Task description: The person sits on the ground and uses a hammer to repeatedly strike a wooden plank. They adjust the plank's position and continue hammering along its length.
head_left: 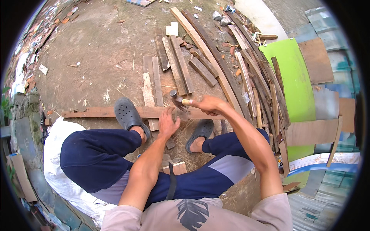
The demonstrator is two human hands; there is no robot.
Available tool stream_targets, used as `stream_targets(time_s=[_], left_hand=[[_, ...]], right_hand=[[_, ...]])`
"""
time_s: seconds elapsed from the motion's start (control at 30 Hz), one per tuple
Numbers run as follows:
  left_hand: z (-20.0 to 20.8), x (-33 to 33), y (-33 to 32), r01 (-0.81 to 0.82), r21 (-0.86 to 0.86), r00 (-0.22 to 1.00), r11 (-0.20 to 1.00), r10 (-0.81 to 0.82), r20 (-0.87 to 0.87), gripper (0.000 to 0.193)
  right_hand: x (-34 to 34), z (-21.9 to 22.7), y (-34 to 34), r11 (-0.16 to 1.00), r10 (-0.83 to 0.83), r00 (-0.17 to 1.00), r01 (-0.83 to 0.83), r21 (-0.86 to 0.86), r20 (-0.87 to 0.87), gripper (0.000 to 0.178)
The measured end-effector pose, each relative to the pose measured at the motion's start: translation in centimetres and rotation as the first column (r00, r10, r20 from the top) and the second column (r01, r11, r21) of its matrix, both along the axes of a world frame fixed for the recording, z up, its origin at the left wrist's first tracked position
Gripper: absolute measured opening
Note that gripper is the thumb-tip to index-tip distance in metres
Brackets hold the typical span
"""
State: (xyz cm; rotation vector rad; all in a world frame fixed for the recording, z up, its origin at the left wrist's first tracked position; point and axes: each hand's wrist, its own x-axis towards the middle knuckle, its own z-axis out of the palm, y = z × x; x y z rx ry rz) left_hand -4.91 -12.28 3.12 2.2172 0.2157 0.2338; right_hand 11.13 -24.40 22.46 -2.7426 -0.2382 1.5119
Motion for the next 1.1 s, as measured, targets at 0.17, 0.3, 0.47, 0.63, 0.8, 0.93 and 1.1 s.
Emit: stream_targets(time_s=[0.17, 0.3, 0.47, 0.63, 0.8, 0.93, 1.1], left_hand=[[1.6, 3.3, -1.5, 0.012, -0.084, 0.999, 0.996, -0.016, -0.048, 0.037], [1.5, 3.8, -2.1, -0.117, -0.066, 0.981, 0.991, 0.105, -0.163, 0.032], [1.6, 3.6, -2.9, 0.009, 0.082, 0.984, 0.997, 0.006, -0.179, 0.06], [2.7, 4.8, -5.0, -0.002, 0.156, 0.945, 0.988, 0.053, -0.322, 0.085], [2.4, 5.8, -6.1, 0.235, 0.346, 0.958, 0.908, -0.156, -0.243, 0.08], [1.7, 7.3, -6.2, 0.459, 0.527, 0.888, 0.715, -0.375, -0.265, 0.078], [1.1, 11.6, -7.5, 0.744, 0.42, 0.667, 0.52, -0.543, -0.51, 0.088]], right_hand=[[-1.4, 4.1, -6.8, 0.977, -0.201, 0.969, 0.188, 0.1, 0.14, 0.081], [-2.4, 4.8, -11.7, 0.987, -0.158, 0.919, 0.145, 0.062, 0.362, 0.075], [-3.9, 2.0, -15.9, 0.977, -0.157, 0.881, 0.206, -0.063, 0.446, 0.07], [-5.1, 0.7, -19.2, 0.957, -0.24, 0.843, 0.288, -0.026, 0.481, 0.066], [-5.7, 1.0, -20.8, 0.948, -0.284, 0.814, 0.319, 0.019, 0.506, 0.061], [-6.0, 1.9, -21.3, 0.933, -0.327, 0.792, 0.356, 0.045, 0.516, 0.055], [-5.7, 3.1, -21.3, 0.918, -0.358, 0.716, 0.386, 0.087, 0.6, 0.045]])
